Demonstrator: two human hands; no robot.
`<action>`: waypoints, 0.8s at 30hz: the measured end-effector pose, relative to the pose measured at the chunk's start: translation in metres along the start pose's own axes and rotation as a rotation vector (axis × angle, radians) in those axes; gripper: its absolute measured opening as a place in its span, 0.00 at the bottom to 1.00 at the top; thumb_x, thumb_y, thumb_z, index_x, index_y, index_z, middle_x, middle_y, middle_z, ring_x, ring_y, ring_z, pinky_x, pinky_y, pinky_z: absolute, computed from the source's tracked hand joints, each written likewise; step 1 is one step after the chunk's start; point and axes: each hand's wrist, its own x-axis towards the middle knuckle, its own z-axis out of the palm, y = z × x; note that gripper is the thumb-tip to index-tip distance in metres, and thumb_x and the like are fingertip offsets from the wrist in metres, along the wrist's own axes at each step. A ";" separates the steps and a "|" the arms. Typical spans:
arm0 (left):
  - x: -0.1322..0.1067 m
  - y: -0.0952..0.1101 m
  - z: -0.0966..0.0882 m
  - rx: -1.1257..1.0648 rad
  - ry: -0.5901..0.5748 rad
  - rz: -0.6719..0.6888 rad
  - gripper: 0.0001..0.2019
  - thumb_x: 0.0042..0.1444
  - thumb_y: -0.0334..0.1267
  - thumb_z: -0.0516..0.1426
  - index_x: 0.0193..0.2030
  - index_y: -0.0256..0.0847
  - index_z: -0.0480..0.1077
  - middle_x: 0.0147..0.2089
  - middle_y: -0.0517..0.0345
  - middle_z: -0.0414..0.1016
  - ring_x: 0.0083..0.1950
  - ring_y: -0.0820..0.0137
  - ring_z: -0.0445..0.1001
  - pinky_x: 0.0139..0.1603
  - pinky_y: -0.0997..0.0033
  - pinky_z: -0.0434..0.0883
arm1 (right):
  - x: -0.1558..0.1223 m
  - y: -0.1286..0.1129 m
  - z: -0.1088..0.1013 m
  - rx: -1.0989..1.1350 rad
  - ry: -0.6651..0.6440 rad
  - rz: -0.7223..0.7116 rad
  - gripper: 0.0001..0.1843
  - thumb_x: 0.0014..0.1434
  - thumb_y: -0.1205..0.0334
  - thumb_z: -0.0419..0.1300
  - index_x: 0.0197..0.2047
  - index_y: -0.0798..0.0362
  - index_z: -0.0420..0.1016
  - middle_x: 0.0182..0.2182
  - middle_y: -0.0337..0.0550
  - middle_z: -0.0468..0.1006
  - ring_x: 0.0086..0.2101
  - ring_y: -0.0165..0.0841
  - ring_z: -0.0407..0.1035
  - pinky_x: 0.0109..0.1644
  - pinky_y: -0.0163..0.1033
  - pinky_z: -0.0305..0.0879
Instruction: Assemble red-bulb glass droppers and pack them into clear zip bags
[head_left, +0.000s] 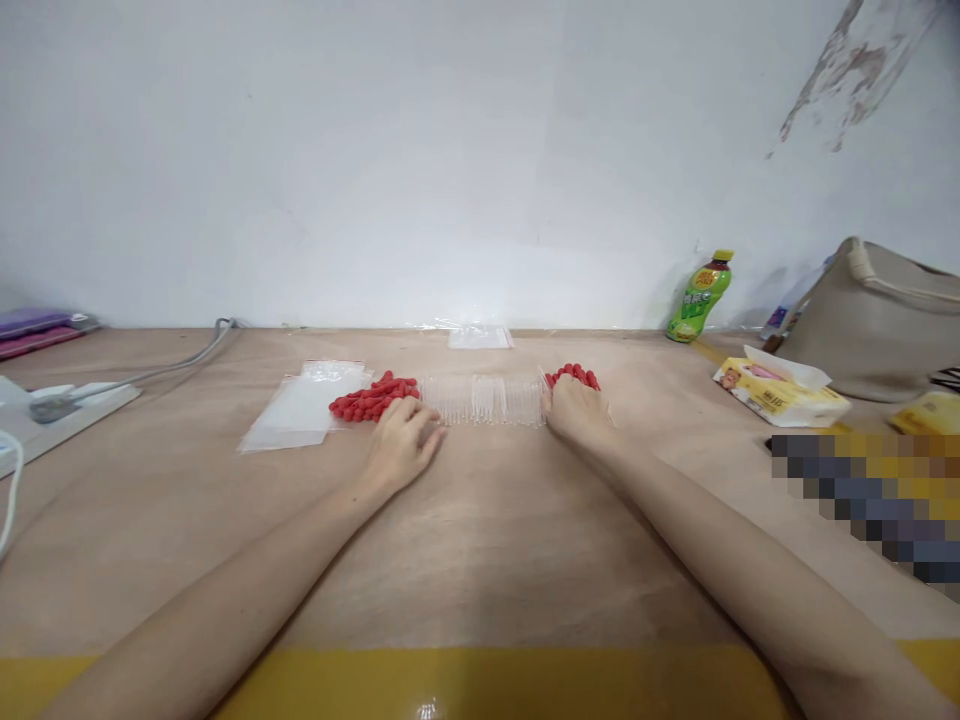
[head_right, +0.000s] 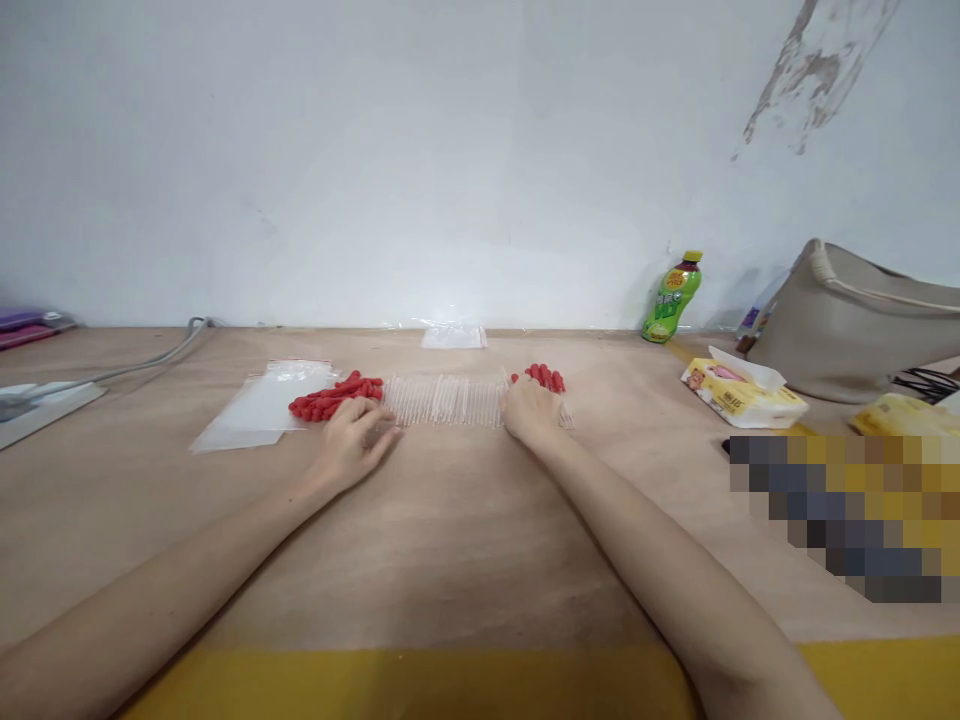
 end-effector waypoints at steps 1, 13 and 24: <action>0.001 -0.006 -0.003 0.080 0.024 -0.025 0.07 0.54 0.38 0.52 0.35 0.38 0.68 0.33 0.52 0.66 0.39 0.63 0.65 0.42 0.62 0.64 | -0.004 -0.002 -0.002 -0.027 0.037 -0.011 0.14 0.58 0.65 0.44 0.36 0.62 0.69 0.34 0.59 0.72 0.40 0.43 0.65 0.45 0.46 0.51; 0.006 -0.035 -0.015 0.213 0.045 -0.111 0.09 0.52 0.42 0.54 0.28 0.40 0.69 0.33 0.50 0.64 0.38 0.58 0.65 0.37 0.59 0.63 | -0.064 -0.001 0.012 0.153 0.175 -0.389 0.13 0.62 0.62 0.41 0.38 0.57 0.64 0.31 0.47 0.72 0.32 0.35 0.65 0.40 0.40 0.52; 0.003 -0.008 -0.012 0.047 0.146 -0.006 0.07 0.54 0.37 0.52 0.33 0.39 0.69 0.34 0.53 0.63 0.37 0.66 0.65 0.39 0.65 0.66 | -0.067 -0.001 0.012 0.284 0.184 -0.458 0.12 0.60 0.67 0.43 0.43 0.55 0.64 0.38 0.48 0.73 0.39 0.35 0.66 0.44 0.40 0.53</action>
